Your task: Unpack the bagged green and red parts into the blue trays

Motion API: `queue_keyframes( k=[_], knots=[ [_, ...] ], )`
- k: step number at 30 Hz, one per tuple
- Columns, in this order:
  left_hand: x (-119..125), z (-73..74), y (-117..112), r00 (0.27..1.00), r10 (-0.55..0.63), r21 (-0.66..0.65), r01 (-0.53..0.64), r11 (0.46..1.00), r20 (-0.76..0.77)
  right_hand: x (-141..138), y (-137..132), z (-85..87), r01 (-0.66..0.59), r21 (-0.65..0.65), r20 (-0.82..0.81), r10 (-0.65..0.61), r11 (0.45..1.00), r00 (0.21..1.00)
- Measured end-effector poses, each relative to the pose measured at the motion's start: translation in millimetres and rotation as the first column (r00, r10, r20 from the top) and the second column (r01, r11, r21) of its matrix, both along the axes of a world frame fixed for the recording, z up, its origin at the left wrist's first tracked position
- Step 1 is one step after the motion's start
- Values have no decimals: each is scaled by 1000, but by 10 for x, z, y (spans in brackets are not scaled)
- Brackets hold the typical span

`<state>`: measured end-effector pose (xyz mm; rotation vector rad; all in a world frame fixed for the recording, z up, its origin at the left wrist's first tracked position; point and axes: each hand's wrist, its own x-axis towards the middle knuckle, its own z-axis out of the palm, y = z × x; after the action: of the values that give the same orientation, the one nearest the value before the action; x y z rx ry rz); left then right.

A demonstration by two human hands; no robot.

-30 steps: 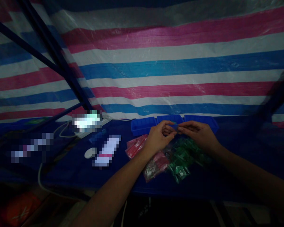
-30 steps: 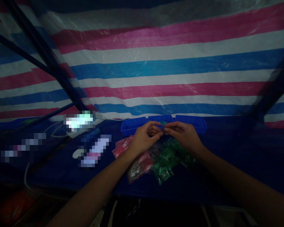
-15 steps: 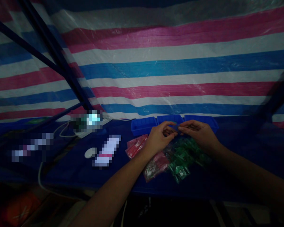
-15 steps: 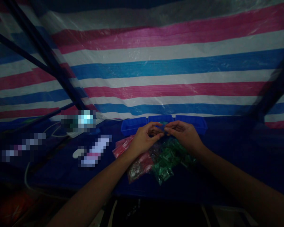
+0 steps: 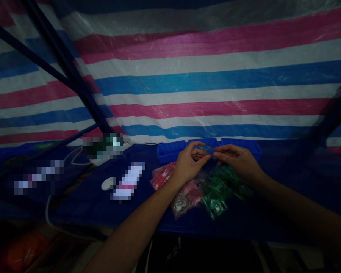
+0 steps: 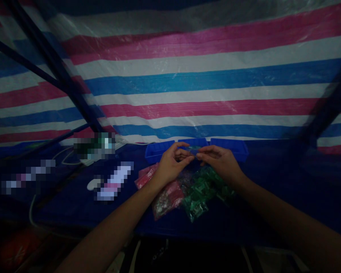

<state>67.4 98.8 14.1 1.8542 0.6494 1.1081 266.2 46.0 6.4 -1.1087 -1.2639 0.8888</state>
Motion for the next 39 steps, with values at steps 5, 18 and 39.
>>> queue_keyframes(
  k=[5, 18, 39],
  knots=[
    [8, -23, 11, 1000, -24, -34, 25, 999, 12, 15, 12, -14, -17, -17, -41, 17, 1000, 999],
    [20, -82, 22, 991, -122, -49, 120, 992, -45, -3, -78, 55, 103, 195, 348, -167, 975, 923],
    [3, 1, -37, 994, -73, -21, 72, 997, -76, -40, -73, 19, 154, 351, 416, -301, 924, 858]
  ],
)
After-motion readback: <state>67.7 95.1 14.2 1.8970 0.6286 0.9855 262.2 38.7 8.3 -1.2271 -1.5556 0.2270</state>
